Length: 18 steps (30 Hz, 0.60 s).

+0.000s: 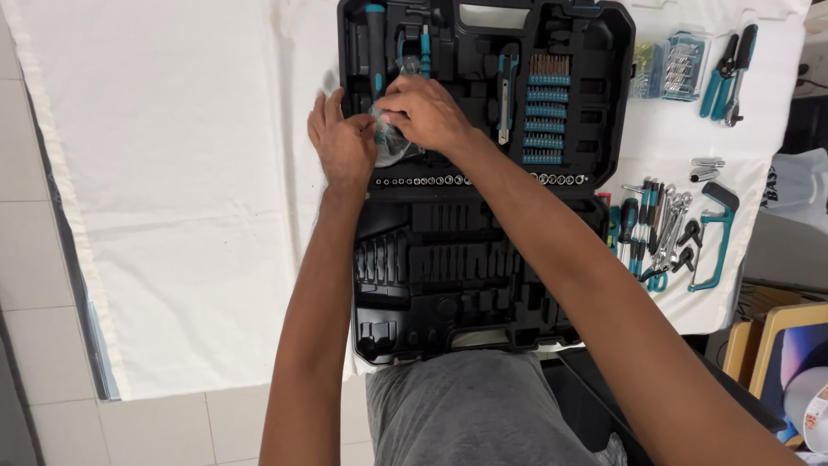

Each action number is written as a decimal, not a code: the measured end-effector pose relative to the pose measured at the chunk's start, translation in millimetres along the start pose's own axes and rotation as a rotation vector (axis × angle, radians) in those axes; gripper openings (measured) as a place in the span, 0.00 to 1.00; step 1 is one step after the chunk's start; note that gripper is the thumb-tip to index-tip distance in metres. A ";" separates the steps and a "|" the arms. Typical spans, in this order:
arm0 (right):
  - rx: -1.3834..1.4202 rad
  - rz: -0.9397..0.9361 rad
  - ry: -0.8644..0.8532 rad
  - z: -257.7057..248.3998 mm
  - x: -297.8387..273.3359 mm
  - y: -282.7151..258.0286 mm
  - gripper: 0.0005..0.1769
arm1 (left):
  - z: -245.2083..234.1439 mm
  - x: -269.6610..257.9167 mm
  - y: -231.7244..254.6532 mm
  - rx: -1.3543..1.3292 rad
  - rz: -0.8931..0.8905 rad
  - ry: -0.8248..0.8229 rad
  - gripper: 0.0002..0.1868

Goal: Organizing and inspecting various tools from a toolkit on a table.

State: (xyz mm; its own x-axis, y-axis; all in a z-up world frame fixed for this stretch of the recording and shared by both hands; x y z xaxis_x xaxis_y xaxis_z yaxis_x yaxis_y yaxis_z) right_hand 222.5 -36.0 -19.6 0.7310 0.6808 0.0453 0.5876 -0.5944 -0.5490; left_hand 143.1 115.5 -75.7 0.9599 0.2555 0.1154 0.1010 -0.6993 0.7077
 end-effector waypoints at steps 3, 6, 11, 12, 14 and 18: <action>-0.049 -0.006 -0.024 15.6 -1.6 13.5 0.10 | -3.0 1.6 -2.1 0.015 -0.005 -0.028 0.06; -0.092 0.075 -0.028 20.9 -0.8 19.0 0.12 | -9.8 8.8 2.8 -0.010 -0.066 -0.047 0.11; -0.147 0.134 0.039 20.3 4.5 13.8 0.30 | -4.8 13.3 4.9 0.007 -0.185 -0.049 0.30; -0.197 0.077 0.061 19.9 5.1 14.8 0.37 | -1.4 15.2 4.4 0.017 -0.218 -0.037 0.40; -0.257 0.070 0.034 26.8 2.7 19.9 0.33 | 3.9 21.1 5.1 0.009 -0.294 -0.060 0.50; -0.398 0.082 -0.024 40.8 7.7 26.9 0.28 | -1.9 31.2 8.1 -0.001 -0.571 -0.186 0.65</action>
Point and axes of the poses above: each hand's wrist, its own x-axis towards the middle knuckle, its own z-axis out of the palm, y = z × x, the point moved 1 cm from there along x, towards the middle knuckle, and after that the axes turned 4 degrees about -x, right-handed, at the moved point
